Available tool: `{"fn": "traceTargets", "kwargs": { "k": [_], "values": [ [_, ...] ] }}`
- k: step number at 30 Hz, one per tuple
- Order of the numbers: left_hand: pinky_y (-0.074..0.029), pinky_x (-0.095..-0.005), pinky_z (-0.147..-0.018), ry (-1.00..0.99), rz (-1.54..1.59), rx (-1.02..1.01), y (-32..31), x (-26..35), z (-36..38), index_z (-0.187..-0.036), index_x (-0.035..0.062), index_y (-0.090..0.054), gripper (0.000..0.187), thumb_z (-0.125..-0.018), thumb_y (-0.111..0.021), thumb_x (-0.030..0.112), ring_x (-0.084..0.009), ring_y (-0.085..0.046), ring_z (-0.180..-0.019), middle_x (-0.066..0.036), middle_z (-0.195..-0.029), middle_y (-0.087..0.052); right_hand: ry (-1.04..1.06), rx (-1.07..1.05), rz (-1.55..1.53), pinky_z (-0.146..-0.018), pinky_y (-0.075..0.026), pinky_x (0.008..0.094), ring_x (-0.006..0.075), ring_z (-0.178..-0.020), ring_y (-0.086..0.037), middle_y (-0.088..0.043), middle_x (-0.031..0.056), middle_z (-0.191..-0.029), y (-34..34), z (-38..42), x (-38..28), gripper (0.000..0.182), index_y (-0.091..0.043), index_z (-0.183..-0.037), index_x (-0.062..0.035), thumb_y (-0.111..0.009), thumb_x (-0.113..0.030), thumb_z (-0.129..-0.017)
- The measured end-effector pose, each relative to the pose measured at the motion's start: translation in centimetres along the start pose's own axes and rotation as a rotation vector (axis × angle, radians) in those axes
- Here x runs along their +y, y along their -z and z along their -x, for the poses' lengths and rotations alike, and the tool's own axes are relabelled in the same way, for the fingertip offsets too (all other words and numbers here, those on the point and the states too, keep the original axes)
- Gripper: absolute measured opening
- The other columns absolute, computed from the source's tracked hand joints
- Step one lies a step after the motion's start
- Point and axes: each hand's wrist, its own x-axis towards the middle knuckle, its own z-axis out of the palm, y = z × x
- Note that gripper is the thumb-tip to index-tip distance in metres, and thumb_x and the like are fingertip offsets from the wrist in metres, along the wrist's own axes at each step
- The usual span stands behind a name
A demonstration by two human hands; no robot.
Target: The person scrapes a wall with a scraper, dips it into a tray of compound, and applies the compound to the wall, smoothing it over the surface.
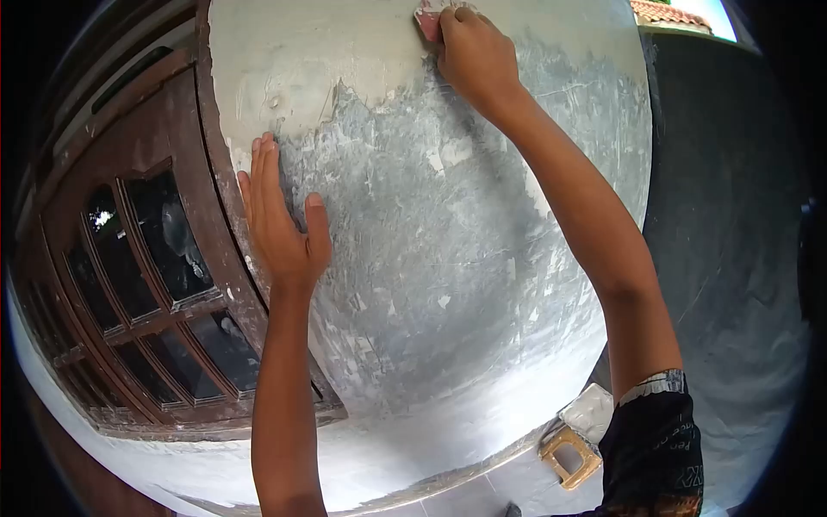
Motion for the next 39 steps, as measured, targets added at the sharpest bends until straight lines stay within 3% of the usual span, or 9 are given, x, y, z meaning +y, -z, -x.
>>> {"fn": "traceTargets", "kwargs": {
  "k": [2, 8, 15, 17, 24, 32, 34, 35, 39],
  "values": [
    [-0.013, -0.0562, -0.122, -0.007, 0.006, 0.018, 0.0, -0.1, -0.1, -0.149, -0.0051, -0.037, 0.057, -0.097, -0.045, 0.016, -0.0378, -0.037, -0.145, -0.022, -0.152, -0.045, 0.196, 0.073, -0.070, -0.069, -0.058, 0.0432, 0.0330, -0.093, -0.068, -0.066, 0.0141, -0.098, 1.2, 2.5, -1.1, 0.019, -0.065, -0.095, -0.0016, -0.065, 0.000, -0.077],
    [-0.013, -0.0555, -0.122, -0.022, -0.005, 0.000, 0.0, 0.0, -0.3, -0.149, -0.0055, -0.037, 0.059, -0.095, -0.046, 0.017, -0.0378, -0.038, -0.145, -0.023, -0.152, -0.045, 0.416, 0.069, -0.214, -0.060, -0.057, 0.0343, 0.0253, -0.084, -0.064, -0.060, 0.0103, -0.087, 4.6, 10.9, -5.5, 0.020, -0.063, -0.097, 0.0012, -0.064, -0.004, -0.078],
    [-0.013, -0.0558, -0.122, -0.007, -0.018, 0.010, -0.1, 0.1, -0.2, -0.149, -0.0055, -0.038, 0.059, -0.095, -0.046, 0.017, -0.0375, -0.038, -0.145, -0.023, -0.151, -0.046, 0.227, 0.193, -0.095, -0.063, -0.056, 0.0399, 0.0294, -0.085, -0.065, -0.064, 0.0107, -0.090, 2.8, 1.2, -0.2, 0.016, -0.063, -0.091, -0.0018, -0.064, 0.002, -0.075],
    [-0.013, -0.0557, -0.122, -0.009, -0.022, 0.011, -0.2, 0.0, -0.1, -0.149, -0.0053, -0.038, 0.059, -0.095, -0.046, 0.018, -0.0375, -0.038, -0.145, -0.023, -0.152, -0.045, 0.045, 0.055, -0.084, -0.074, -0.055, 0.0421, 0.0324, -0.085, -0.066, -0.067, 0.0216, -0.091, 1.4, -0.2, 0.5, 0.032, -0.068, -0.116, 0.0012, -0.066, -0.022, -0.093],
    [-0.013, -0.0557, -0.122, -0.011, -0.012, 0.011, 0.0, 0.1, -0.2, -0.149, -0.0056, -0.038, 0.059, -0.095, -0.046, 0.017, -0.0380, -0.038, -0.145, -0.023, -0.152, -0.045, 0.469, 0.200, -0.196, -0.064, -0.058, 0.0370, 0.0274, -0.084, -0.065, -0.062, 0.0102, -0.087, 3.1, 8.0, -3.8, 0.020, -0.063, -0.097, 0.0016, -0.063, -0.002, -0.077],
    [-0.013, -0.0554, -0.122, 0.002, -0.027, -0.003, 0.0, 0.3, -0.2, -0.149, -0.0058, -0.037, 0.059, -0.095, -0.046, 0.018, -0.0386, -0.038, -0.145, -0.023, -0.152, -0.045, 0.232, 0.164, 0.031, -0.071, -0.057, 0.0390, 0.0286, -0.093, -0.065, -0.063, 0.0084, -0.095, 1.7, 1.6, 0.8, 0.036, -0.061, -0.114, -0.0028, -0.066, -0.001, -0.079],
    [-0.013, -0.0554, -0.122, 0.003, -0.023, -0.002, 0.0, 0.3, -0.2, -0.149, -0.0057, -0.037, 0.060, -0.095, -0.046, 0.018, -0.0384, -0.038, -0.145, -0.023, -0.152, -0.045, 0.371, 0.153, -0.039, -0.066, -0.058, 0.0381, 0.0287, -0.088, -0.065, -0.063, 0.0113, -0.089, 1.5, 3.4, -0.8, 0.016, -0.062, -0.093, 0.0010, -0.064, 0.000, -0.077],
    [-0.013, -0.0554, -0.122, 0.007, -0.019, -0.001, 0.0, 0.3, -0.2, -0.149, -0.0056, -0.037, 0.060, -0.095, -0.046, 0.018, -0.0382, -0.038, -0.145, -0.023, -0.152, -0.045, 0.384, 0.102, -0.064, -0.070, -0.058, 0.0356, 0.0261, -0.094, -0.065, -0.062, 0.0078, -0.097, 1.8, 5.4, -1.8, 0.041, -0.061, -0.117, -0.0004, -0.066, -0.001, -0.076],
    [-0.013, -0.0554, -0.122, 0.002, -0.014, -0.003, 0.0, 0.3, -0.2, -0.149, -0.0055, -0.038, 0.060, -0.094, -0.047, 0.017, -0.0380, -0.038, -0.145, -0.023, -0.152, -0.045, 0.463, 0.196, -0.203, -0.066, -0.058, 0.0367, 0.0279, -0.088, -0.065, -0.063, 0.0103, -0.090, 4.1, 6.4, -3.1, 0.019, -0.063, -0.094, 0.0003, -0.065, -0.001, -0.075]
  ]
}}
